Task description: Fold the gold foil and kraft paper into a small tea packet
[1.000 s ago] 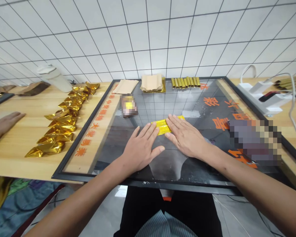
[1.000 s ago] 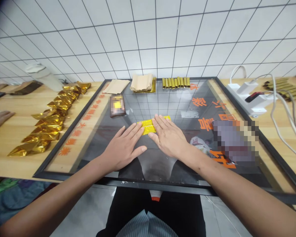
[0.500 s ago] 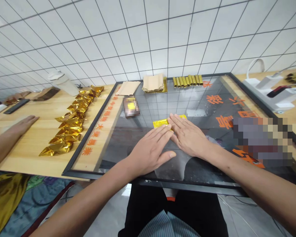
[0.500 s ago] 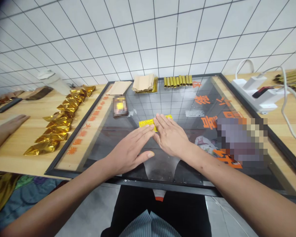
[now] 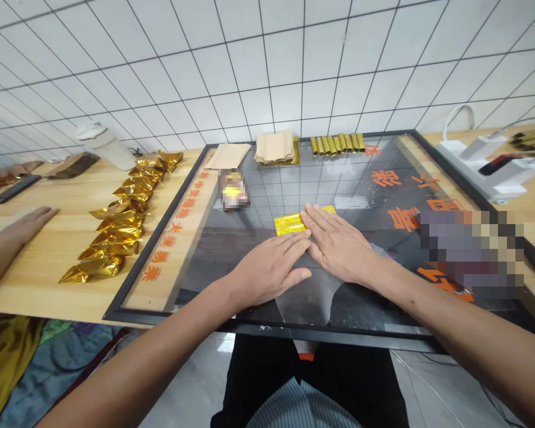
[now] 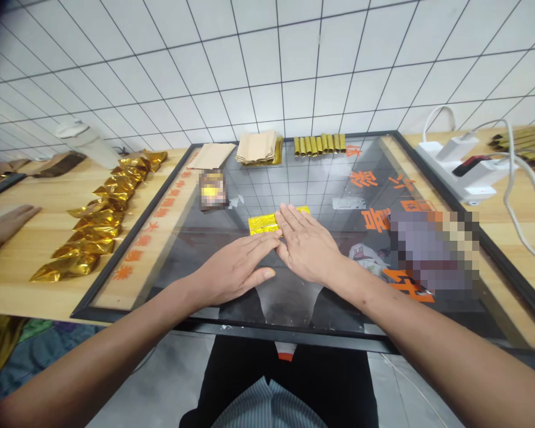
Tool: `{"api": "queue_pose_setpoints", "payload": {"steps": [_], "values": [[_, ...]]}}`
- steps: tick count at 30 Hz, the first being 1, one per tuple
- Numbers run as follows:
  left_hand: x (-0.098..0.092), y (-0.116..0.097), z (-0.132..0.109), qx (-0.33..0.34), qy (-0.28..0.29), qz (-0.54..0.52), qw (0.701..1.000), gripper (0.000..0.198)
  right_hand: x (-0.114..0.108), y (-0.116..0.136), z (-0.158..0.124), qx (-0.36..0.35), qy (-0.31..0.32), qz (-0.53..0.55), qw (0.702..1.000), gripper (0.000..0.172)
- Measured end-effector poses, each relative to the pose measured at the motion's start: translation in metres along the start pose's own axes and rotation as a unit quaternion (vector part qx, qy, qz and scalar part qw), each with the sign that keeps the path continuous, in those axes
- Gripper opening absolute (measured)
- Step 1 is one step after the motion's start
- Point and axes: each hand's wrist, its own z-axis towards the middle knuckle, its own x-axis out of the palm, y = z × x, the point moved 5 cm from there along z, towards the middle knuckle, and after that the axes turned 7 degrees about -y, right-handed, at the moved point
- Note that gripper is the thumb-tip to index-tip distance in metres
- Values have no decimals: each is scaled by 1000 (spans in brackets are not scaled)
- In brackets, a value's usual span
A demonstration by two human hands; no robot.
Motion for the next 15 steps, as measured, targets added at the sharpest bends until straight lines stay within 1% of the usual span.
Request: {"api": "queue_pose_setpoints", "payload": {"steps": [6, 15], "values": [[2, 3, 1, -4, 16, -4, 1000, 46, -2, -1, 0, 5, 6, 12, 1000, 75], [7, 5, 2, 36, 32, 58, 997, 55, -5, 1, 0, 2, 14, 1, 1000, 77]]}}
